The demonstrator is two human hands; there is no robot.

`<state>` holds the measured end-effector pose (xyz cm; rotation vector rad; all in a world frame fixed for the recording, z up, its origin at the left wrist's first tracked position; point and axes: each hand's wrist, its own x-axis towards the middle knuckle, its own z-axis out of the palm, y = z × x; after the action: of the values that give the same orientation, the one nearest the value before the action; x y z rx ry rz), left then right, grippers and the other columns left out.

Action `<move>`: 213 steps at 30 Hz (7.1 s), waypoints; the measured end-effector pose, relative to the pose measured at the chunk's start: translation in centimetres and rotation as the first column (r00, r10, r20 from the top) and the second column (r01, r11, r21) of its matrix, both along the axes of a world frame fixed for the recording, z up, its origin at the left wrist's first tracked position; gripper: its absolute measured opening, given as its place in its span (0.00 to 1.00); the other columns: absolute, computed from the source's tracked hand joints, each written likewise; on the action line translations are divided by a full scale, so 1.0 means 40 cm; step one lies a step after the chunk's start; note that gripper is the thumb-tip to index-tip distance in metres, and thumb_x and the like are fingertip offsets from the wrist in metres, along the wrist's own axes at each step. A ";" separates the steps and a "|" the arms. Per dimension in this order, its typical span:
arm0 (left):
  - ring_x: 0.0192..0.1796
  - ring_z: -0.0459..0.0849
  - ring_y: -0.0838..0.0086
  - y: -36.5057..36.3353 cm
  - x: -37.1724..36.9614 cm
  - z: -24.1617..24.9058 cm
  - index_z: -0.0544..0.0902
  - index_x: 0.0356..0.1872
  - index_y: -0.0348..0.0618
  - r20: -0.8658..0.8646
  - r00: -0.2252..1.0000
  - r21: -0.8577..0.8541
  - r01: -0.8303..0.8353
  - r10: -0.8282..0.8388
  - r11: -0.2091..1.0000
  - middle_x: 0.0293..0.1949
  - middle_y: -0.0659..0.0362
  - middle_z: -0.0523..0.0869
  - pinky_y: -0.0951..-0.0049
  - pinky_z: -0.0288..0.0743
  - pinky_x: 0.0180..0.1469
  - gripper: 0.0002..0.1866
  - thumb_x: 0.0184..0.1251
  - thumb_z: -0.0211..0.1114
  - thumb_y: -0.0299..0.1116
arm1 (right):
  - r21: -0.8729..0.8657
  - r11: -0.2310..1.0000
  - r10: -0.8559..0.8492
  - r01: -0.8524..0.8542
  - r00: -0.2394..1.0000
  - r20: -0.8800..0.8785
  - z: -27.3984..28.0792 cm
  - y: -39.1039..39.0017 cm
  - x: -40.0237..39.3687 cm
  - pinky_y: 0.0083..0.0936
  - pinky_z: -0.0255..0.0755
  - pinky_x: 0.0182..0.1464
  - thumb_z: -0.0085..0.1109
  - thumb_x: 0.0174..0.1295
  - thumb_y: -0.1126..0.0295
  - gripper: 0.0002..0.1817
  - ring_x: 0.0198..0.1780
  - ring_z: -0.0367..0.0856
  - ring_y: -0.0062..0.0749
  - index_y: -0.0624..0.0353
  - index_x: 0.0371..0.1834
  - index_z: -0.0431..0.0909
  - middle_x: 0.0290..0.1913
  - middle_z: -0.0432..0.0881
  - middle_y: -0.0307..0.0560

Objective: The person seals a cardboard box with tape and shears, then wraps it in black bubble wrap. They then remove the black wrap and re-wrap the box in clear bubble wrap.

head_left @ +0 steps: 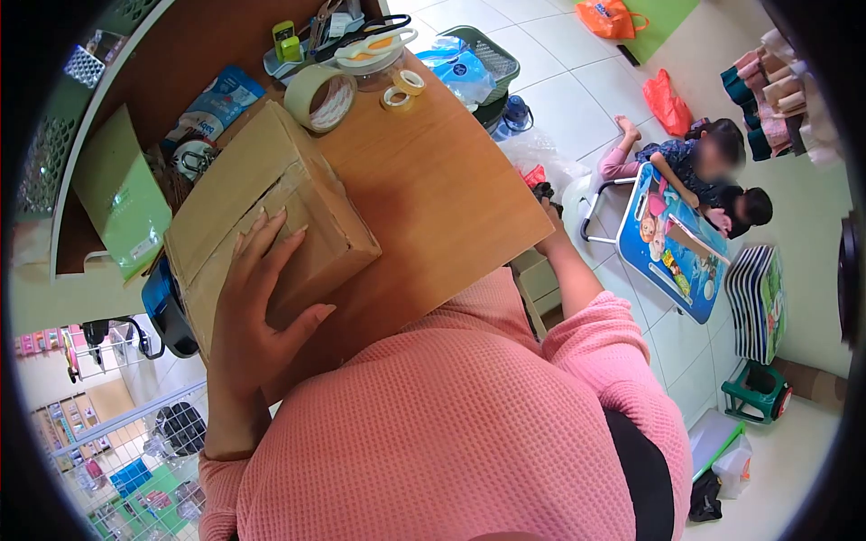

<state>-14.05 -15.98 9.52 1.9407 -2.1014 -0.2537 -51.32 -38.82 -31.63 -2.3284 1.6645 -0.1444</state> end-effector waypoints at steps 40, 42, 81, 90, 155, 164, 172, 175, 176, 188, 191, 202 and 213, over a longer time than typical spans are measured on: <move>0.77 0.67 0.47 -0.012 -0.004 0.041 0.75 0.70 0.44 -0.093 0.996 0.084 -0.003 0.011 0.996 0.73 0.46 0.72 0.48 0.55 0.79 0.43 0.53 0.79 0.49 | -0.071 0.984 0.180 -0.165 0.887 0.426 0.397 0.008 0.013 0.47 0.75 0.44 0.69 0.58 0.62 0.16 0.45 0.81 0.63 0.61 0.38 0.76 0.39 0.83 0.61; 0.76 0.67 0.47 -0.018 -0.001 0.059 0.75 0.71 0.44 -0.096 0.995 0.136 -0.019 0.032 0.990 0.73 0.45 0.72 0.51 0.58 0.78 0.43 0.53 0.79 0.48 | -0.021 0.989 0.138 -0.147 0.855 0.500 0.431 -0.006 -0.003 0.47 0.75 0.45 0.70 0.57 0.65 0.15 0.45 0.81 0.62 0.62 0.40 0.77 0.39 0.83 0.60; 0.47 0.87 0.73 -0.465 -0.209 0.044 0.82 0.53 0.36 -0.936 0.321 0.231 0.258 0.142 0.938 0.44 0.59 0.87 0.71 0.81 0.49 0.20 0.56 0.64 0.20 | -0.139 0.983 0.117 0.117 0.178 0.977 0.869 -0.062 0.052 0.36 0.62 0.74 0.86 0.43 0.59 0.62 0.73 0.67 0.45 0.64 0.79 0.53 0.75 0.63 0.62; 0.59 0.84 0.70 -0.323 -0.182 0.118 0.75 0.65 0.36 -0.958 -0.176 0.196 0.167 0.225 0.966 0.58 0.54 0.84 0.67 0.77 0.64 0.22 0.71 0.63 0.27 | 0.137 0.839 -0.261 -0.527 -0.168 0.951 0.915 0.039 0.224 0.29 0.75 0.62 0.67 0.69 0.65 0.30 0.58 0.81 0.29 0.68 0.70 0.69 0.59 0.82 0.49; 0.69 0.76 0.51 0.316 0.354 -0.124 0.66 0.73 0.33 -0.658 -0.562 -0.324 -0.390 -0.501 0.862 0.69 0.43 0.75 0.50 0.71 0.71 0.40 0.72 0.53 0.57 | -0.013 0.964 0.105 -0.266 0.337 0.936 0.956 -0.145 0.341 0.21 0.72 0.56 0.64 0.73 0.65 0.19 0.50 0.80 0.22 0.66 0.60 0.78 0.49 0.84 0.41; 0.71 0.74 0.51 0.313 0.392 -0.030 0.62 0.77 0.34 -0.811 -0.393 -0.418 -0.132 -0.435 0.899 0.75 0.44 0.67 0.53 0.72 0.69 0.42 0.69 0.58 0.52 | -0.058 0.975 0.148 -0.214 0.434 0.889 0.936 -0.249 0.269 0.23 0.71 0.57 0.63 0.73 0.62 0.19 0.51 0.79 0.24 0.65 0.59 0.79 0.50 0.85 0.40; 0.70 0.72 0.57 0.239 0.244 0.006 0.61 0.80 0.45 -0.994 -0.026 0.105 -0.481 0.105 0.871 0.75 0.50 0.66 0.56 0.73 0.64 0.42 0.67 0.69 0.38 | 0.114 0.931 0.165 -0.347 0.678 0.717 0.889 -0.195 0.305 0.30 0.69 0.65 0.70 0.66 0.54 0.41 0.64 0.75 0.37 0.63 0.74 0.61 0.62 0.77 0.52; 0.71 0.71 0.57 0.224 0.168 0.029 0.64 0.79 0.52 -0.881 0.311 0.064 -0.668 0.356 0.741 0.74 0.51 0.67 0.54 0.72 0.65 0.45 0.61 0.76 0.39 | -0.545 0.818 0.362 -0.183 0.900 0.242 0.948 -0.002 0.386 0.60 0.53 0.74 0.72 0.48 0.32 0.58 0.78 0.58 0.62 0.51 0.79 0.59 0.80 0.53 0.65; 0.71 0.72 0.56 0.228 0.135 0.042 0.67 0.76 0.53 -0.753 0.560 -0.168 -0.672 0.345 0.721 0.74 0.50 0.67 0.53 0.71 0.65 0.45 0.56 0.80 0.39 | -0.612 0.738 0.558 -0.284 0.767 0.316 0.973 0.064 0.404 0.58 0.51 0.75 0.71 0.43 0.29 0.60 0.78 0.57 0.62 0.48 0.78 0.62 0.80 0.53 0.63; 0.54 0.87 0.56 0.327 0.132 0.044 0.87 0.51 0.45 -0.191 0.975 -0.524 -0.197 0.111 0.828 0.49 0.52 0.89 0.60 0.79 0.58 0.30 0.39 0.83 0.32 | -0.545 0.363 0.926 -0.756 0.228 0.300 0.973 0.164 0.439 0.41 0.76 0.61 0.67 0.44 0.80 0.17 0.56 0.86 0.42 0.53 0.40 0.87 0.46 0.90 0.39; 0.46 0.88 0.58 0.398 0.219 0.054 0.87 0.43 0.41 -0.090 0.930 -0.701 -0.313 0.357 0.641 0.39 0.52 0.90 0.63 0.80 0.53 0.19 0.45 0.71 0.18 | -0.517 0.390 0.915 -0.762 0.258 0.310 0.980 0.150 0.427 0.40 0.77 0.55 0.66 0.43 0.80 0.18 0.51 0.86 0.42 0.53 0.41 0.87 0.45 0.90 0.41; 0.62 0.82 0.58 0.509 0.280 -0.016 0.87 0.52 0.41 -0.316 0.776 -0.576 -0.614 0.546 0.540 0.64 0.49 0.79 0.63 0.78 0.61 0.20 0.56 0.63 0.19 | -0.496 0.374 0.927 -0.784 0.293 0.235 1.005 0.180 0.445 0.39 0.71 0.48 0.69 0.40 0.75 0.19 0.39 0.79 0.42 0.53 0.41 0.87 0.33 0.80 0.41; 0.74 0.66 0.63 0.379 0.103 -0.100 0.48 0.80 0.41 -0.959 0.273 -0.194 -0.825 0.072 0.531 0.73 0.51 0.65 0.64 0.59 0.76 0.56 0.54 0.77 0.36 | -0.278 0.434 0.899 -0.857 0.392 0.196 0.984 0.231 0.500 0.56 0.54 0.76 0.67 0.40 0.75 0.37 0.79 0.62 0.50 0.44 0.62 0.83 0.76 0.71 0.44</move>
<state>-9.92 -0.83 5.52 1.3371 -0.5808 -0.2138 -31.34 -29.60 7.73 -2.7527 0.0807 -0.3827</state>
